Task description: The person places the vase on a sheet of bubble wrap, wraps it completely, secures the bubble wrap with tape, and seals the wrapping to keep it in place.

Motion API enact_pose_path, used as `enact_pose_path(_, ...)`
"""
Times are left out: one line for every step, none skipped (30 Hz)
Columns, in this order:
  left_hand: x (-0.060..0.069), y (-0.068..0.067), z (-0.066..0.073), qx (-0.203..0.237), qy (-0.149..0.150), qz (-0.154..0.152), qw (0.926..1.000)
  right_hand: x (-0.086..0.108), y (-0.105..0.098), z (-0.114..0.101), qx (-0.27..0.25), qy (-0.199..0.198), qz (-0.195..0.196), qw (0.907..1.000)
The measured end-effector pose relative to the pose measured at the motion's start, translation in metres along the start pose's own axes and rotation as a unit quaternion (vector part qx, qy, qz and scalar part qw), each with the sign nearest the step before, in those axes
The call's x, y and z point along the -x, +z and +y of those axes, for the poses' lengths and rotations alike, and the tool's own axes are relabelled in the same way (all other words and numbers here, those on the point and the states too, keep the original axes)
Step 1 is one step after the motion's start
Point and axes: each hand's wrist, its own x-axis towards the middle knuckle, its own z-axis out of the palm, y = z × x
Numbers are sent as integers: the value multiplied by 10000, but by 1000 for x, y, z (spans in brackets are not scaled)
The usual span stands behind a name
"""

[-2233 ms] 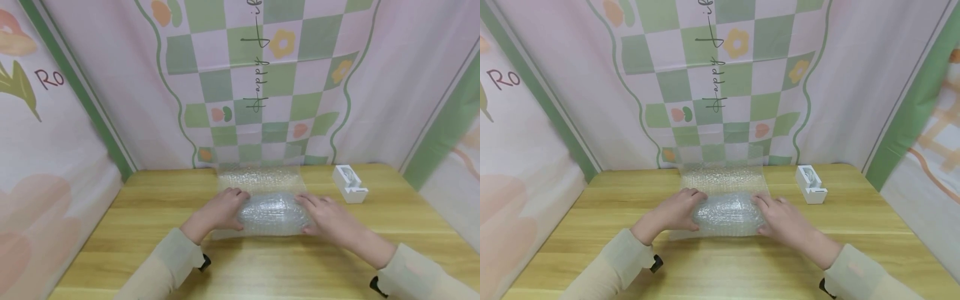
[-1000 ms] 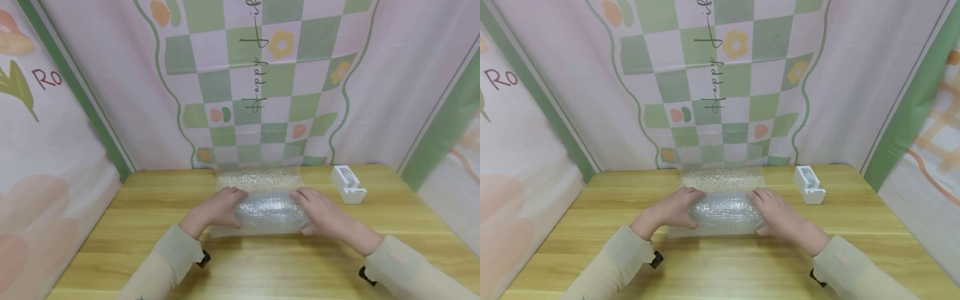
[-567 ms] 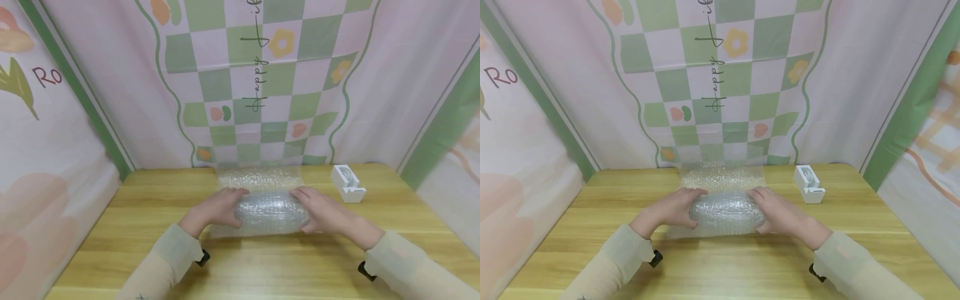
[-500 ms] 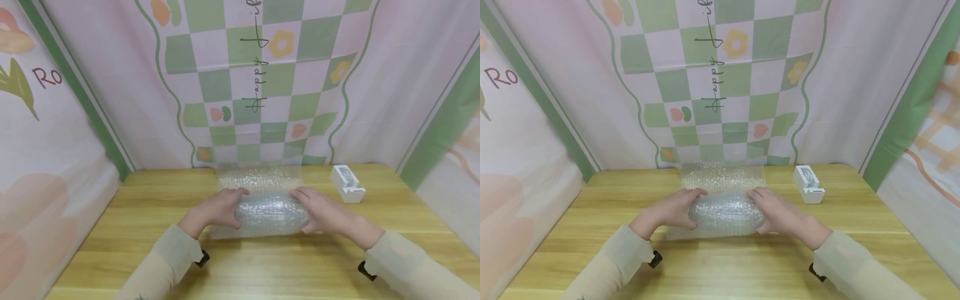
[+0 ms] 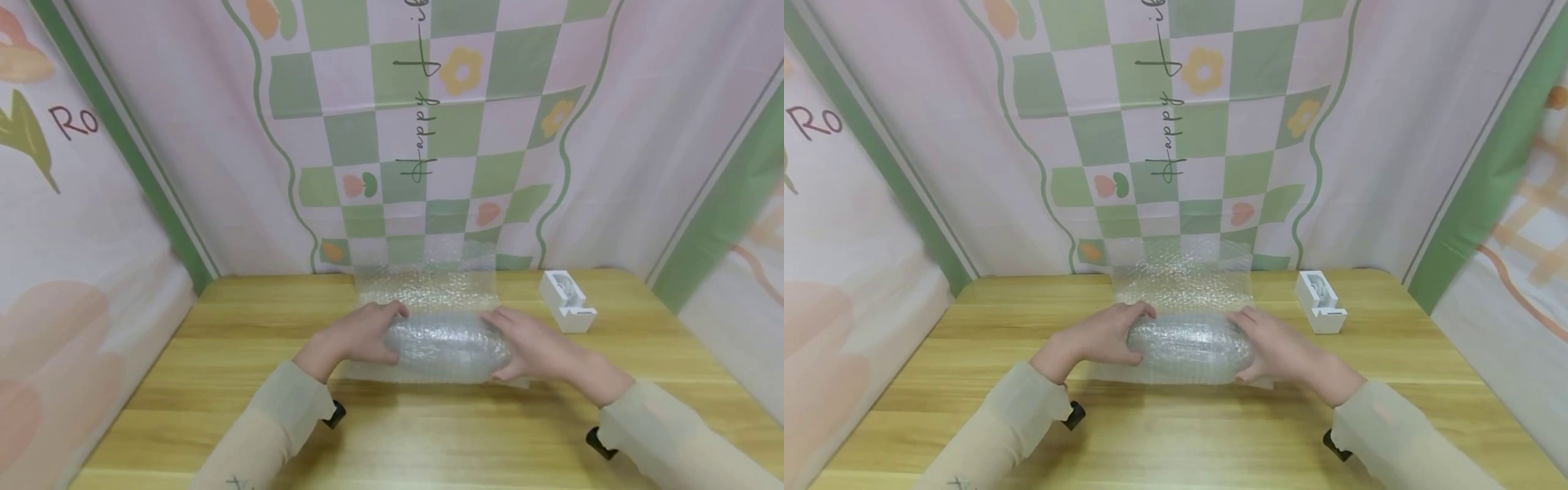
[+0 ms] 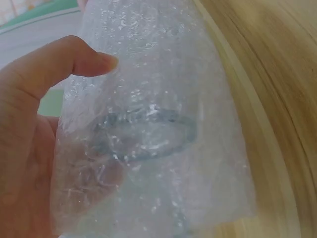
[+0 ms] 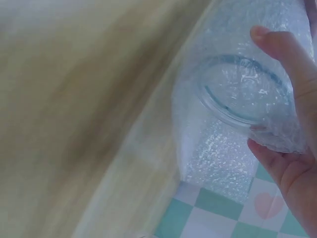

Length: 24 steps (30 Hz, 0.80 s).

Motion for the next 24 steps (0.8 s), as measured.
enact_pose_path(0,0,-1,3,-11,-9,10000,-2,-1,0,-3,-15,-24,10000)
enact_pose_path(0,1,-1,3,-31,-25,10000,-3,-2,1,-16,-23,-55,10000)
enact_pose_path(1,1,-2,0,-56,-48,10000,-4,-3,1,-33,-11,-98,9999)
enact_pose_path(1,2,-2,-35,-69,-59,10000,-5,-3,0,-26,-10,-133,9999)
enact_pose_path(2,2,-2,-44,-87,-76,9999,-6,-4,0,-37,-8,-171,9998)
enact_pose_path(2,3,-3,-73,-106,-95,9999,-6,-5,1,-55,8,-218,9997)
enact_pose_path(2,4,-2,-105,-145,-122,9998,-7,-6,1,-100,23,-262,9996)
enact_pose_path(3,4,-3,-156,-168,-143,9996,-7,-6,1,-124,37,-298,9995)
enact_pose_path(3,5,-3,-217,-174,-161,9995,-7,-7,1,-134,43,-323,9994)
enact_pose_path(3,6,-3,-278,-177,-169,9993,-8,-8,2,-142,39,-342,9993)
enact_pose_path(3,7,-3,-307,-187,-180,9992,-8,-8,2,-171,40,-361,9992)
enact_pose_path(3,8,-3,-357,-202,-193,9990,-8,-9,2,-182,39,-382,9991)
enact_pose_path(3,8,-3,-393,-215,-199,9988,-8,-10,3,-184,25,-390,9991)
enact_pose_path(3,9,-4,-413,-211,-197,9987,-8,-10,3,-185,10,-398,9990)
enact_pose_path(3,11,-4,-439,-206,-189,9986,-8,-10,3,-186,-4,-404,9990)
enact_pose_path(4,11,-4,-441,-206,-181,9986,-8,-11,3,-201,-6,-419,9989)
enact_pose_path(4,12,-5,-469,-191,-168,9986,-8,-11,4,-227,0,-439,9988)
enact_pose_path(4,13,-5,-524,-161,-149,9984,-8,-11,4,-255,16,-470,9986)
enact_pose_path(4,13,-5,-567,-123,-119,9982,-8,-11,5,-295,43,-503,9983)
enact_pose_path(4,14,-5,-616,-83,-94,9980,-8,-11,5,-354,74,-546,9979)
enact_pose_path(4,14,-5,-661,-56,-75,9978,-8,-11,6,-403,117,-592,9974)
enact_pose_path(4,14,-5,-685,-33,-62,9976,-7,-11,7,-470,153,-639,9967)
enact_pose_path(4,14,-5,-710,-12,-55,9975,-7,-11,7,-527,187,-687,9961)
enact_pose_path(3,14,-5,-704,-8,-57,9975,-7,-12,8,-579,219,-739,9953)
